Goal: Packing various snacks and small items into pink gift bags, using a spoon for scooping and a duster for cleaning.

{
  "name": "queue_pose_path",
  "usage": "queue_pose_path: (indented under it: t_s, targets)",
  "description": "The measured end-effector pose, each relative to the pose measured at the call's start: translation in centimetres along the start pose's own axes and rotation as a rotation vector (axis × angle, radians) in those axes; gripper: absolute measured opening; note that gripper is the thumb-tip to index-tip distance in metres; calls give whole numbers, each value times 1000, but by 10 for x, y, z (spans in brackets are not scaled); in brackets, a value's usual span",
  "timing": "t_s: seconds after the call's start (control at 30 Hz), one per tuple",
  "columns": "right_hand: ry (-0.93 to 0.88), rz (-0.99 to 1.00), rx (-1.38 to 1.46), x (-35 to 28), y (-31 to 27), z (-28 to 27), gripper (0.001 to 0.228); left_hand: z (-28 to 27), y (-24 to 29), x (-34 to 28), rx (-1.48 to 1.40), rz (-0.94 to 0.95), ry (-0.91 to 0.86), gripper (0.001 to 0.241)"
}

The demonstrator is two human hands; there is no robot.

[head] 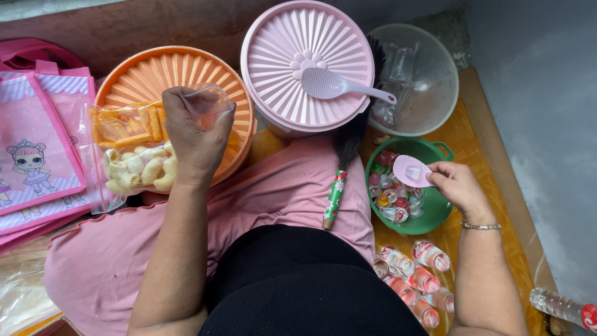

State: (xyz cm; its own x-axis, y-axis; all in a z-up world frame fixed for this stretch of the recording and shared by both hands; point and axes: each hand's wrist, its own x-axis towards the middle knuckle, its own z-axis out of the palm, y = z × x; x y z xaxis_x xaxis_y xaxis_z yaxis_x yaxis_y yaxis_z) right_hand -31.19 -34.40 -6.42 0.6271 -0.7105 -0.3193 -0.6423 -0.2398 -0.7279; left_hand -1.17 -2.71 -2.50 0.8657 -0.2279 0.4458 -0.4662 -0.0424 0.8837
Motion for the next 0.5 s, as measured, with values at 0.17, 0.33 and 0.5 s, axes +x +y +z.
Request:
queue_pose_path:
  t_s: [0.17, 0.33, 0.5]
  targets:
    - [-156, -21, -273, -8, -87, -10, 16, 2, 14, 0, -28, -38, -30, 38]
    - [-238, -172, -288, -8, -167, 5, 18, 1, 12, 1, 43, -41, -35, 41]
    - [-330, -412, -400, 3, -238, 40, 16, 1, 6, 3, 64, -22, -29, 42]
